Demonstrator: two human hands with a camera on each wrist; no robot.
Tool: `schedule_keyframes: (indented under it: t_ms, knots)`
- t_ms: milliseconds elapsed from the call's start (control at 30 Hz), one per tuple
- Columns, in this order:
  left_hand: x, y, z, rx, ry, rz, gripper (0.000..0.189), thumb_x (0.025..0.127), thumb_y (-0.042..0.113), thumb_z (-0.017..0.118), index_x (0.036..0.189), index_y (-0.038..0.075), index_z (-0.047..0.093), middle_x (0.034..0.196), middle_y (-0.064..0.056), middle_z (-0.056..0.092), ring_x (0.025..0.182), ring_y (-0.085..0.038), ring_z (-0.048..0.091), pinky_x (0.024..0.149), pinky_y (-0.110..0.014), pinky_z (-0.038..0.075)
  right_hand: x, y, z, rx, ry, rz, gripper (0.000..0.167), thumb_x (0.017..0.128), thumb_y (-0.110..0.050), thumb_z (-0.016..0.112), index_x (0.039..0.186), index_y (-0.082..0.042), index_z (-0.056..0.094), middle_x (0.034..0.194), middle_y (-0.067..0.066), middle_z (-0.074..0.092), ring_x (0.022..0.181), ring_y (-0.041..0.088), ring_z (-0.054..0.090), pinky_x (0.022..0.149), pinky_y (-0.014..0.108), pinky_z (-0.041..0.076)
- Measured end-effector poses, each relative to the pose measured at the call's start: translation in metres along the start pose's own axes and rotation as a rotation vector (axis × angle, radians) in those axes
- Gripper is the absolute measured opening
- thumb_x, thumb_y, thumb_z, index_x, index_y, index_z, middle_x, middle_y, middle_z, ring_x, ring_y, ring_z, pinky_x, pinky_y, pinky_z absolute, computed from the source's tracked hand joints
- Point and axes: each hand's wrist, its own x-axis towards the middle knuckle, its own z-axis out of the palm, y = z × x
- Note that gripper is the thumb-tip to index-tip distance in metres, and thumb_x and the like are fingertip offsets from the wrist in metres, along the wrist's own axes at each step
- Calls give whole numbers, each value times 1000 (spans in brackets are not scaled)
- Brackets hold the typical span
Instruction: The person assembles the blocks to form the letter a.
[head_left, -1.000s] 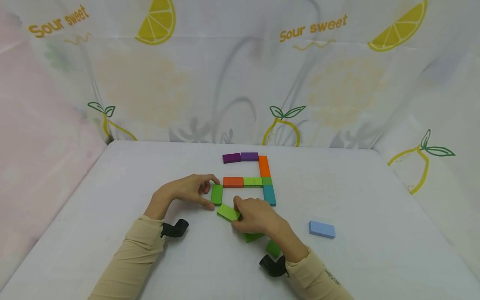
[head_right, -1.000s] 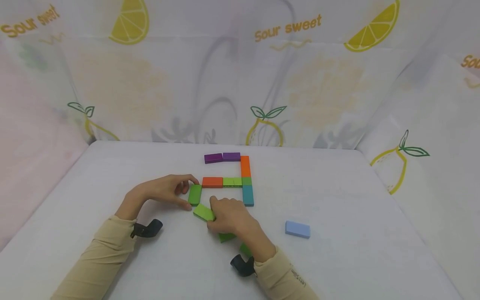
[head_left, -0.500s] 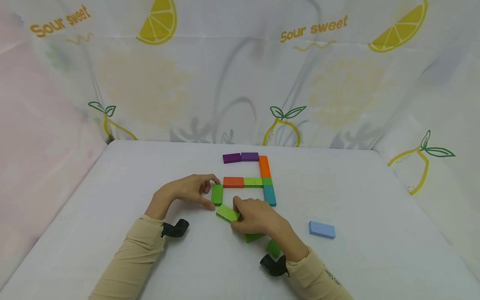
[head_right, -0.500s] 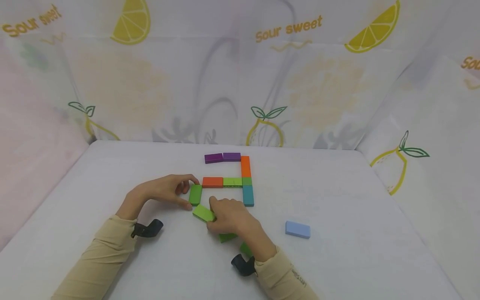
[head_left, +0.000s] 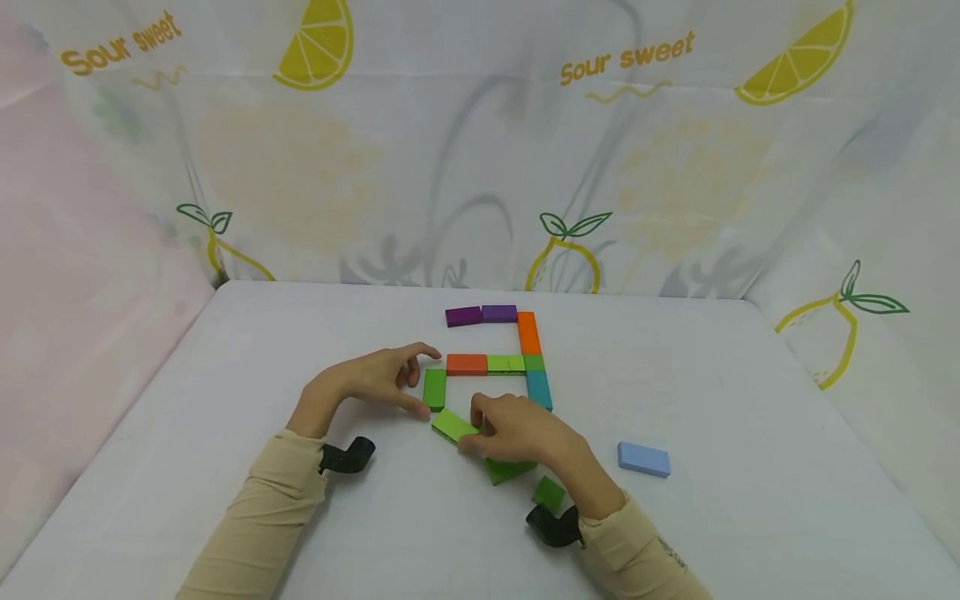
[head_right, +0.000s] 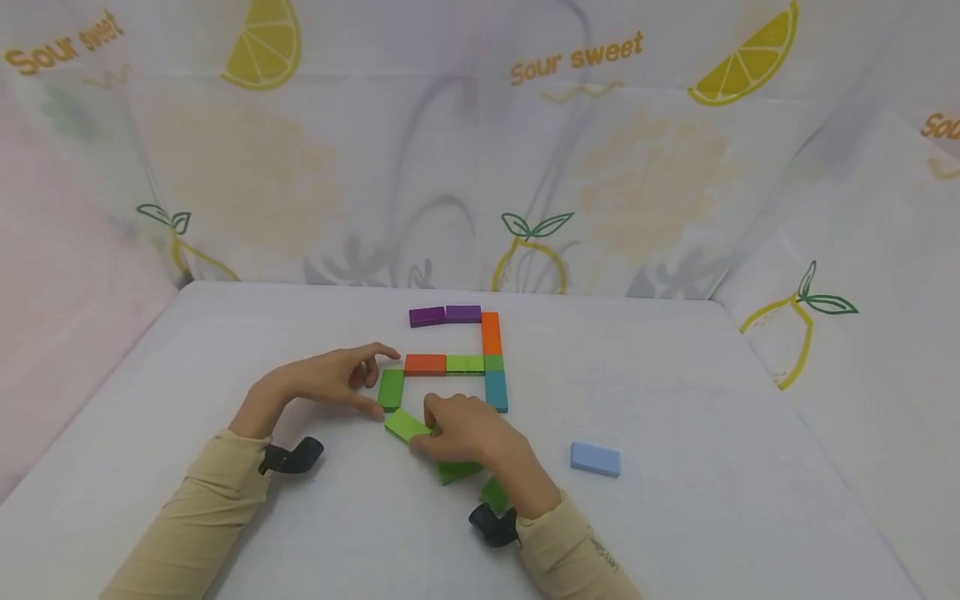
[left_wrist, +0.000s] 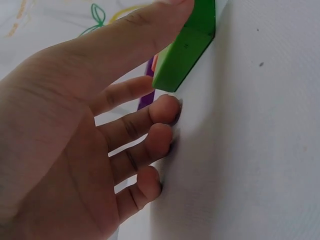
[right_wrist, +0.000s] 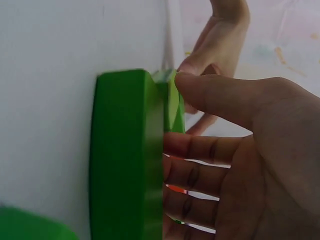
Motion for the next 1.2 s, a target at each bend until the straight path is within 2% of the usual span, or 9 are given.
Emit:
schedule_keyframes:
  t_ms: [133, 200, 333, 400, 500, 633, 800, 1033, 1200]
  knots:
    - [-3, 0, -4, -23, -7, -31, 83, 72, 41, 79, 139, 19, 35, 95, -2, 54, 78, -13, 50, 70, -28, 40, -4, 8, -6, 26, -3, -36, 23, 92, -38, 59, 97, -15, 57, 69, -4, 54, 60, 10, 49, 56, 24, 42]
    - [-5, 1, -7, -27, 10, -25, 81, 74, 41, 78, 139, 18, 36, 96, -3, 53, 76, -14, 49, 68, -27, 40, -7, 12, -9, 31, -2, -67, 19, 93, -34, 57, 97, -15, 58, 70, -4, 55, 61, 10, 49, 56, 24, 43]
    - [-4, 8, -8, -16, 68, 65, 61, 81, 40, 72, 130, 14, 46, 91, -3, 52, 71, -12, 46, 61, -24, 38, -16, 23, -12, 53, -18, -141, 15, 94, -32, 56, 96, -17, 58, 72, -6, 56, 64, 7, 50, 59, 22, 44]
    - [-3, 18, -7, -15, 75, 126, 50, 85, 40, 68, 124, 13, 52, 89, 0, 53, 70, -11, 46, 59, -23, 38, -21, 28, -12, 80, -56, -172, 15, 94, -34, 56, 96, -20, 59, 74, -8, 56, 66, 6, 51, 62, 21, 45]
    - [-1, 34, -3, -9, 28, 213, 39, 87, 38, 66, 116, 14, 58, 89, 1, 57, 69, -11, 49, 60, -23, 40, -28, 32, -14, 105, -114, -192, 19, 91, -39, 61, 98, -22, 60, 81, -11, 57, 74, 6, 53, 68, 21, 46]
    - [0, 48, 5, 9, -91, 282, 34, 83, 32, 72, 110, 16, 63, 95, -3, 60, 67, -11, 50, 64, -22, 43, -31, 34, -15, 81, -148, -216, 23, 85, -34, 69, 101, -21, 60, 90, -13, 56, 84, 7, 54, 78, 21, 46]
    - [4, 50, 14, 51, -171, 268, 30, 78, 26, 78, 105, 21, 67, 98, -1, 61, 62, -9, 47, 62, -19, 41, -30, 34, -16, 40, -160, -231, 24, 82, -25, 73, 102, -23, 60, 94, -14, 55, 87, 5, 52, 82, 21, 46]
    - [8, 45, 19, 90, -175, 244, 28, 77, 26, 78, 103, 27, 67, 96, 8, 59, 65, -8, 46, 62, -19, 39, -29, 33, -16, 18, -168, -247, 22, 81, -21, 73, 100, -23, 62, 93, -11, 55, 86, 6, 51, 80, 21, 45]
    - [9, 43, 18, 82, -197, 256, 26, 80, 23, 76, 104, 27, 67, 95, 8, 59, 67, -8, 46, 62, -18, 38, -28, 33, -17, -2, -155, -238, 21, 82, -22, 72, 101, -23, 62, 93, -13, 56, 87, 5, 51, 83, 22, 46]
